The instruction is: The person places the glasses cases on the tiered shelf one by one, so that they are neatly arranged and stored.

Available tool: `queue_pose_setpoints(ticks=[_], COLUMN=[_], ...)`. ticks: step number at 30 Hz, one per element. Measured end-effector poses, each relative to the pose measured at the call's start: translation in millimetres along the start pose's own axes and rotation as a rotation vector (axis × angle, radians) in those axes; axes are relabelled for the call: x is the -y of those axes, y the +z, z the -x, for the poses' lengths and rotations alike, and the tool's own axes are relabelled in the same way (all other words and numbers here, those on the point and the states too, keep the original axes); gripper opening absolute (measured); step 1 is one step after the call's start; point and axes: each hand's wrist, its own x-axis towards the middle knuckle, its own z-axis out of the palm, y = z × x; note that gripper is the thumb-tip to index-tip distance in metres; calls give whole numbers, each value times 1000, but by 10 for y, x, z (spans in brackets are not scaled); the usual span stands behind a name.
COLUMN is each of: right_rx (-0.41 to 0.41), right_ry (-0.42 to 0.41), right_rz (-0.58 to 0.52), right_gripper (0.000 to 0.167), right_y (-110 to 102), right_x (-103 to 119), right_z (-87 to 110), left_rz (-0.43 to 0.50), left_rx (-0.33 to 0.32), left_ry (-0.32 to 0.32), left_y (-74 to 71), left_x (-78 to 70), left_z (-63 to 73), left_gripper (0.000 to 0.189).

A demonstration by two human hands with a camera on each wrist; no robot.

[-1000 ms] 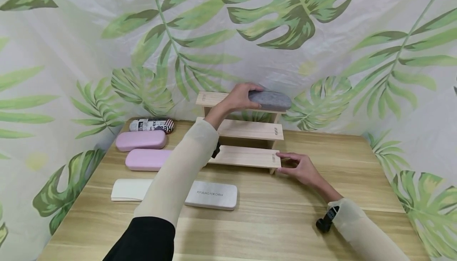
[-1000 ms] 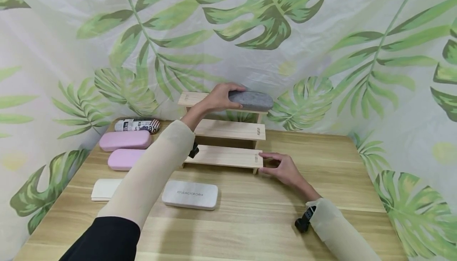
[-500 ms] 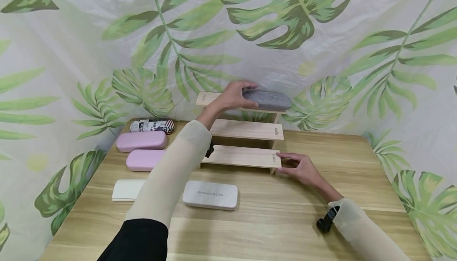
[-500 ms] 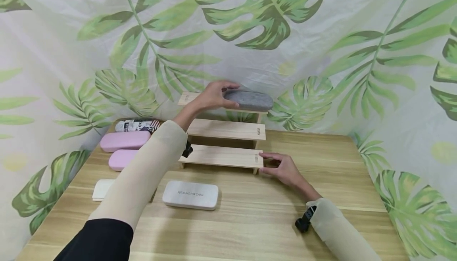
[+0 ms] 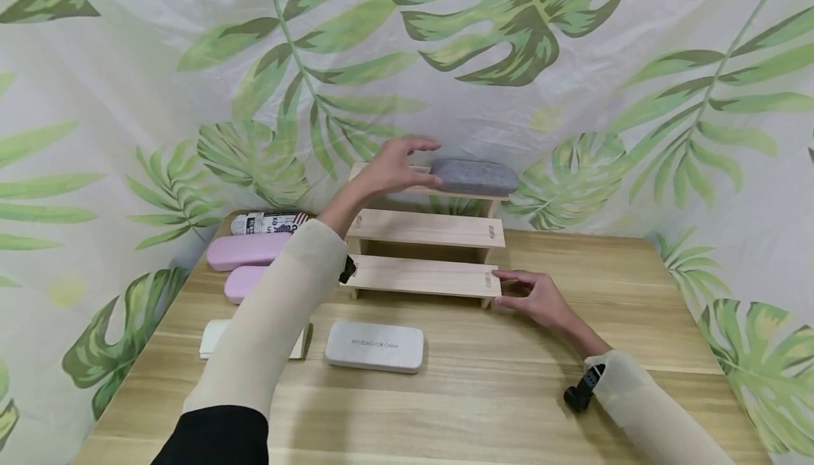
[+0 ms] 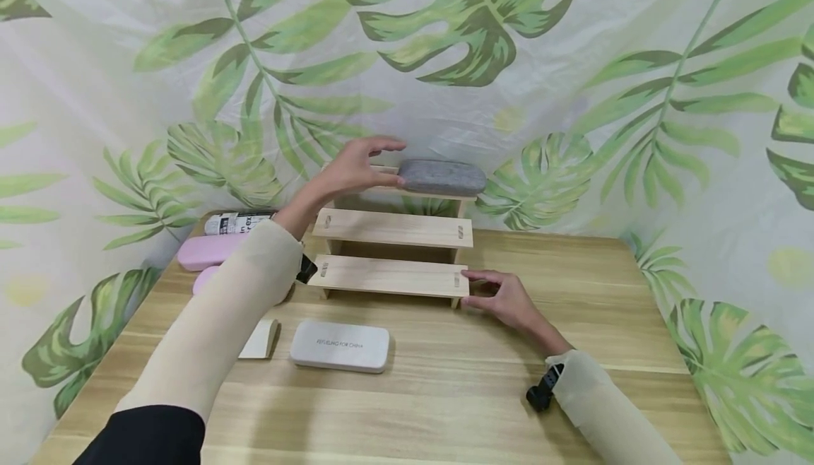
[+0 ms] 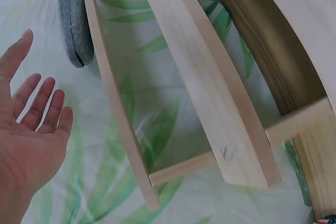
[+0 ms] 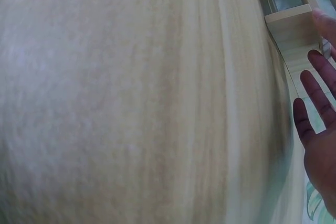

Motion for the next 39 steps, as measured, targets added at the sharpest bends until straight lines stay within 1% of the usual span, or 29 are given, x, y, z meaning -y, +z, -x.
queue_pose_setpoints(ticks=[9,12,18,21,24,28,35,39], right_rx=[2,4,11,6,2,5,-2,4], right_ry=[-11,-3,0,3,9,15,14,9], right_rz=[7,11,2,10,23,34,32,34], right_gripper=[51,51,52,52,52,52,52,52], right_y=[-7,-15,-19,-19,-18,-29,-47,-41], right_x=[-17,-13,9,9,8,-3,8,15], right_z=[-14,-6,4,2,-9,-15,-10,-16], left_rz=[-15,-15,-62,-73,-84,-90,-89,-109], left_rx=[-8,-14,-29,-39,-40,-28,-10,6], left_ry=[40,66,139,171,190,195,245,227], left_y=[-117,-149,-182,-209,-236,-248,-236,-216], left_x=[-41,-59,-88,-127,-161,-191,-191,-184], left_z=[244,321,433,512,601,714,854,959], left_gripper=[74,73,74,74,73,70,67,69])
